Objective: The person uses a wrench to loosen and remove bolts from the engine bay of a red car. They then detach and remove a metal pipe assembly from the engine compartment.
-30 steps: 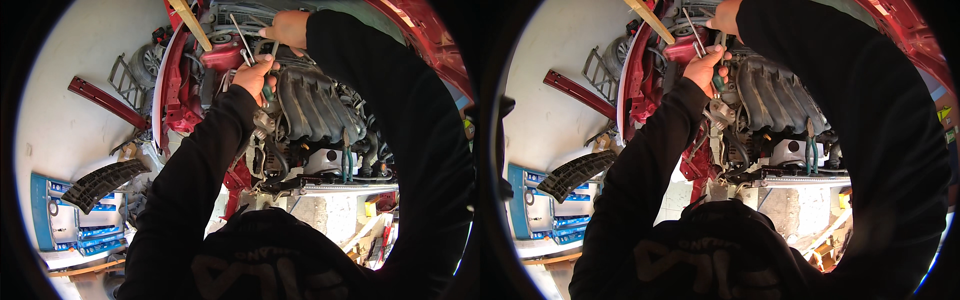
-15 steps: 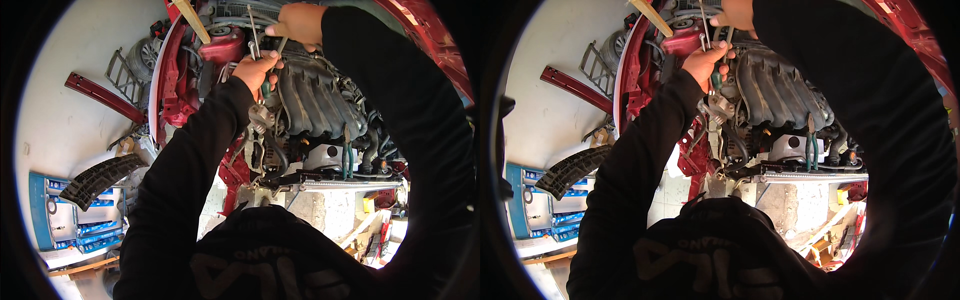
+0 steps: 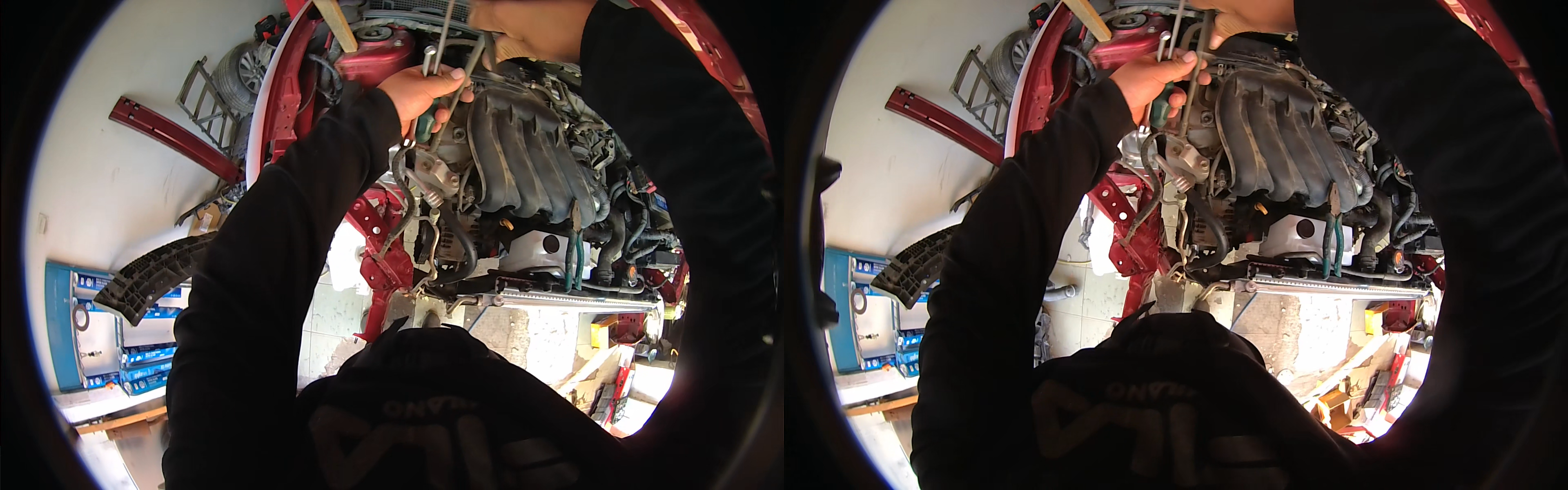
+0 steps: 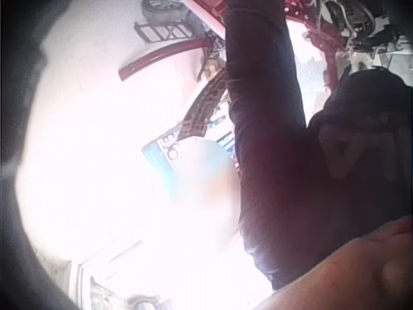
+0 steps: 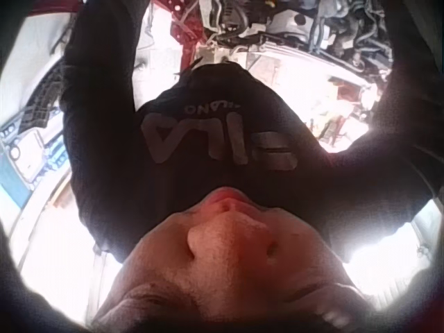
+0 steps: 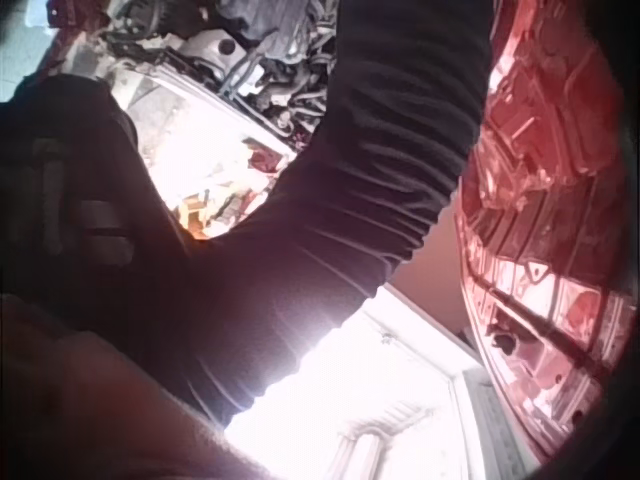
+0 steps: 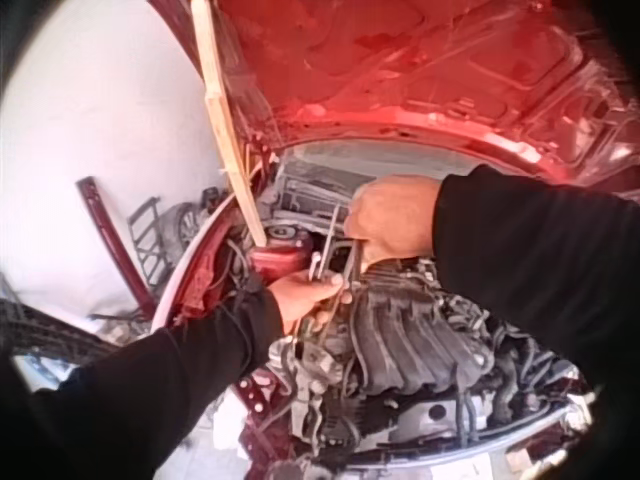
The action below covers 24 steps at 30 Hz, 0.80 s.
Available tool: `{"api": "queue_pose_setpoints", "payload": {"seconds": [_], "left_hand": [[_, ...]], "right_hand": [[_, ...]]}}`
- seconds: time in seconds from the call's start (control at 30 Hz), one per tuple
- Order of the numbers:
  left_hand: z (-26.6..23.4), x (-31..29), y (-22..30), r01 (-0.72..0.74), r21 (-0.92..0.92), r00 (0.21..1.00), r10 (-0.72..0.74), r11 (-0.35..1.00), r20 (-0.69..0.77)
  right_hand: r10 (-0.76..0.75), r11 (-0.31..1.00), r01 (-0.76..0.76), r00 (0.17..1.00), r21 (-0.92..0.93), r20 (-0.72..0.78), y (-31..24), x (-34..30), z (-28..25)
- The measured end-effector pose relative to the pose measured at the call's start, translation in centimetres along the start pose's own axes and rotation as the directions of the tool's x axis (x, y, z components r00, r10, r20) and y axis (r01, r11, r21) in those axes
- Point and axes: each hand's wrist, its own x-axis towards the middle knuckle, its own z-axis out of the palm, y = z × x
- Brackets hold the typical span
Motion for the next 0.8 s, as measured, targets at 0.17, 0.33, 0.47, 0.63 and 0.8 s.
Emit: {"api": "queue_pose_setpoints", "payload": {"seconds": [0.17, 0.33, 0.47, 0.63, 0.8], "left_hand": [[-0.4, -0.3, 0.2, -0.017, 0.079, 1.0, 0.015, 0.997, 0.016], [-5.3, -5.2, -0.3, -0.019, 0.061, 0.979, 0.031, 0.998, -0.203], [-8.7, -14.5, -4.2, -0.017, -0.078, 0.907, -0.018, 0.997, -0.42], [-3.6, -22.3, -12.3, 0.108, 0.044, 0.801, -0.06, 0.993, -0.596], [1.7, -24.9, -16.1, -0.012, 0.423, 0.81, 0.257, 0.906, -0.528]], "right_hand": [[0.446, 0.814, -0.487, 0.873, 0.317, 0.196, -1.6, 2.4, 0.7], [0.634, 0.674, -0.446, 0.758, 0.589, -0.151, -2.3, 2.9, 5.1], [0.283, 0.943, -0.168, 0.86, 0.288, -0.424, -1.5, -0.3, 6.3], [-0.026, 0.976, 0.078, 0.969, 0.205, -0.244, 0.4, -2.5, 1.9], [-0.264, 0.954, 0.251, 0.962, -0.16, -0.064, 0.1, -1.1, -1.0]]}}
